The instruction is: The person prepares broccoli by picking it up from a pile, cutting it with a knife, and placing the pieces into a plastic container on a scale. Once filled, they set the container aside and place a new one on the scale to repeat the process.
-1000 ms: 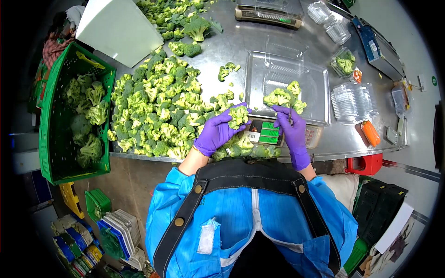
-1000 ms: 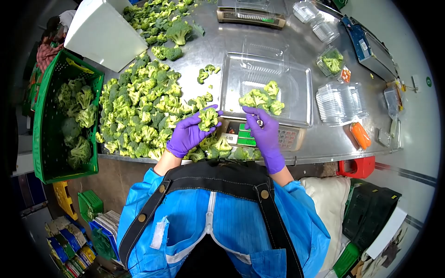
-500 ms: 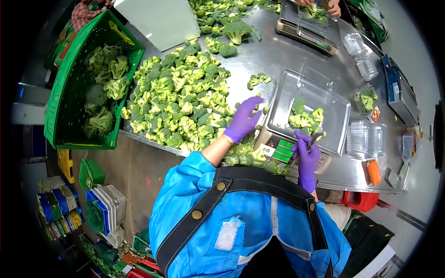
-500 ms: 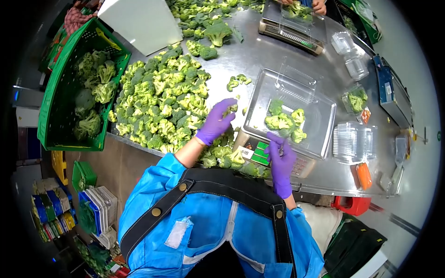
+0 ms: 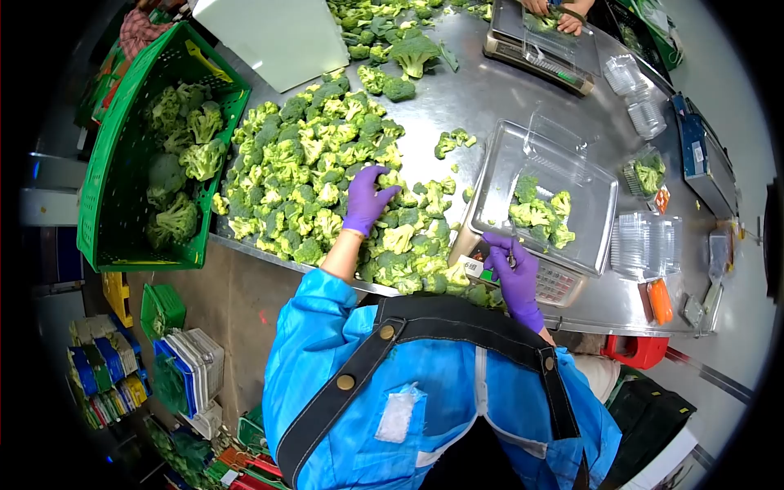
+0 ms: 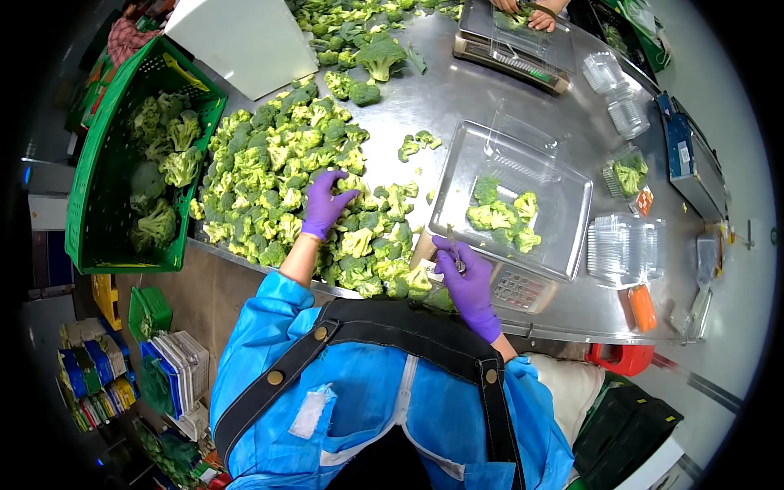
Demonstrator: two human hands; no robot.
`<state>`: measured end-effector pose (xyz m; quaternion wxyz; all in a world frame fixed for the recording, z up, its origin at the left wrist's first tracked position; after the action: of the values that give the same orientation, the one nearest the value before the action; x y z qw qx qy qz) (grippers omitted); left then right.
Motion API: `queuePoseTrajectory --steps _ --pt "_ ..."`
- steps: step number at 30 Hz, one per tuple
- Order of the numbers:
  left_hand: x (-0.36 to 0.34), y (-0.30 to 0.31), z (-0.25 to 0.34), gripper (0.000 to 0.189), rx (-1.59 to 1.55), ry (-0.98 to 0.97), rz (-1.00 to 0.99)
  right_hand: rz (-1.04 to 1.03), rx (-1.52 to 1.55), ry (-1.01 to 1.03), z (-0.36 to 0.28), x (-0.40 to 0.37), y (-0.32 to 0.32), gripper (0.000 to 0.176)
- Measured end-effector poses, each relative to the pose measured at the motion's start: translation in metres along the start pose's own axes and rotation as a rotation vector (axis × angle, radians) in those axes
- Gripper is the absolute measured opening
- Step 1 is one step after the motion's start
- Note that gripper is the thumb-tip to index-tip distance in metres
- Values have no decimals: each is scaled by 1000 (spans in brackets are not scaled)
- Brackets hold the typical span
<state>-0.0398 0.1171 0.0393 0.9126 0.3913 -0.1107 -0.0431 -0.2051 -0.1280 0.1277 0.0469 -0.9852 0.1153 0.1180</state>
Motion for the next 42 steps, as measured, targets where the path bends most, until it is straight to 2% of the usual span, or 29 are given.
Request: queuePoseTrajectory --steps 1,3,5,6,7,8,11,13,15,17,18,19,20,22,23,25,29,31,32,36,38,39,41,42 --pt "-2 2 2 32 -127 83 -100 17 36 -21 1 -1 1 23" --pt "-10 5 15 35 -611 316 -298 13 31 -40 2 2 2 25" --pt "-23 0 33 39 -1201 437 -404 9 24 -61 6 7 1 27" --pt "-30 1 49 42 -1389 462 -460 -15 -8 55 8 10 -3 34" --pt "-33 -9 52 42 -1435 466 -513 -37 -42 172 7 14 -8 41" --pt "-37 -13 59 42 -1432 469 -581 -75 -155 264 -4 16 -12 55" --pt "-46 -24 91 38 -1290 453 -755 -103 -155 380 -23 22 -27 61" --pt "-44 -25 112 35 -1112 282 -819 -144 -174 344 -21 29 -24 60" --pt "-33 -26 119 34 -1142 235 -814 -71 -347 428 -18 37 -6 59" --pt "-13 -24 110 36 -922 280 -654 147 -345 396 -26 41 19 54" --pt "-1 -25 93 39 -760 230 -523 244 -350 369 -26 45 32 51" --pt "14 -38 55 38 -407 188 -440 342 -354 342 -26 47 45 49" --pt "28 -38 35 36 -214 27 -224 341 -354 343 -25 48 53 49" --pt "52 -39 2 33 216 -179 -32 402 -352 397 -23 49 64 46" --pt "64 -37 0 36 399 -140 -42 400 -352 402 -25 48 63 46" --pt "76 -35 4 41 808 -143 87 360 -301 377 -29 41 58 44" --pt "109 -55 -31 46 797 -144 41 306 -290 347 -26 36 51 38" --pt "118 -56 -34 48 836 -2 -102 314 -313 348 -28 35 49 33" --pt "120 -54 -37 48 879 32 -89 304 -309 335 -27 35 50 32" --pt "126 -32 -50 40 913 -31 -171 295 -275 285 -27 35 51 31" --pt "131 -21 -51 38 708 -70 -183 294 -261 279 -23 36 52 31" --pt "128 -14 -52 38 712 -73 -181 287 -292 272 -17 35 56 30" --pt "110 8 -48 38 111 -102 92 283 -315 265 -10 36 58 29" --pt "99 22 -31 39 -236 108 16 277 -288 294 -8 35 57 28"
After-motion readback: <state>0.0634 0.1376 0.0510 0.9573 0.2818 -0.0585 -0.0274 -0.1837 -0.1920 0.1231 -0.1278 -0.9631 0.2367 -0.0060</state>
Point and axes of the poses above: each hand's wrist, its own x-axis towards the middle knuckle, its own y-axis out of the back of the hand, z = x × y, the point moved 3 cm from there along x, towards the middle knuckle, and after that the axes turned 11 degrees about x, right-handed, at the moved point
